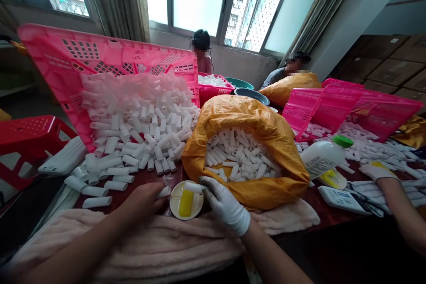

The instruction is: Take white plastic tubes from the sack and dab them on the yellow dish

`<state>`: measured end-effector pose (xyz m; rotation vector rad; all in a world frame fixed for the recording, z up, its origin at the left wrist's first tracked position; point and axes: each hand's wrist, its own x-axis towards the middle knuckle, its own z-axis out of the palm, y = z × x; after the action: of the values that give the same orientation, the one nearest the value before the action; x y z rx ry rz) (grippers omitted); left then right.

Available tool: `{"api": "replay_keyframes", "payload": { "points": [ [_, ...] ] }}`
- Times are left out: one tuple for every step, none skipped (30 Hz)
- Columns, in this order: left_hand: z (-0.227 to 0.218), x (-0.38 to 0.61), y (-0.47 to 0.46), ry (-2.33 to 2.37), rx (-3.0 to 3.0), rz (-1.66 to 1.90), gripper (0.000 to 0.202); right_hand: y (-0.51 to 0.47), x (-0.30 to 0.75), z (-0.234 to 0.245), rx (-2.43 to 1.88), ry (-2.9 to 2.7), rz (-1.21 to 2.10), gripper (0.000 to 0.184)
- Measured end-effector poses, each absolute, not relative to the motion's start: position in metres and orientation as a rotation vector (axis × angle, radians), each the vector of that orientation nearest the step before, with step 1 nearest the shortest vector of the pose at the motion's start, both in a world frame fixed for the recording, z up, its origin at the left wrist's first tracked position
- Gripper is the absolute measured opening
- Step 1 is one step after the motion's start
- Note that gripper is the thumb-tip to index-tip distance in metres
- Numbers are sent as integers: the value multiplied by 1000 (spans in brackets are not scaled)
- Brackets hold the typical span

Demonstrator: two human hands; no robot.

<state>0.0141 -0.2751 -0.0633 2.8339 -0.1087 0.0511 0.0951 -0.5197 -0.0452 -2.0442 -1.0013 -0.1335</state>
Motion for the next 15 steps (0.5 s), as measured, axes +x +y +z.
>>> {"api": "replay_keyframes", "payload": {
  "points": [
    [-63,14,-276,-104,2845,49,22,-513,95,-54,-2058,-1002,-157,29],
    [-63,14,-276,-103,2855,46,22,-506,96,-60,-2087,-1009,-185,28],
    [-63,15,-277,-104,2862,43,22,-501,98,-63,-2122,-1032,-209,28],
    [-63,15,-278,-104,2867,42,22,-497,100,-64,-2156,-1070,-221,27],
    [-63,15,-279,-99,2870,39,22,-495,101,-63,-2187,-1131,-223,27],
    [-63,15,-279,-92,2873,37,21,-495,101,-61,-2210,-1205,-225,27],
    [-63,15,-280,-86,2876,35,20,-496,101,-58,-2228,-1284,-216,28],
    [-62,14,-280,-87,2878,33,19,-498,100,-56,-2236,-1358,-207,29],
    [-62,14,-281,-93,2880,31,17,-500,99,-56,-2236,-1417,-190,30],
    [-62,14,-281,-101,2880,25,16,-502,98,-56,-2232,-1444,-180,31],
    [-62,14,-281,-112,2880,19,15,-504,98,-57,-2231,-1435,-184,32],
    [-63,14,-281,-117,2882,12,14,-504,97,-60,-2232,-1403,-208,32],
    [-63,14,-281,-118,2885,9,15,-505,97,-62,-2229,-1371,-250,32],
    [-63,15,-281,-112,2890,12,15,-505,96,-65,-2226,-1353,-302,31],
    [-63,15,-281,-104,2898,23,16,-506,96,-67,-2226,-1360,-349,30]
  ]
}}
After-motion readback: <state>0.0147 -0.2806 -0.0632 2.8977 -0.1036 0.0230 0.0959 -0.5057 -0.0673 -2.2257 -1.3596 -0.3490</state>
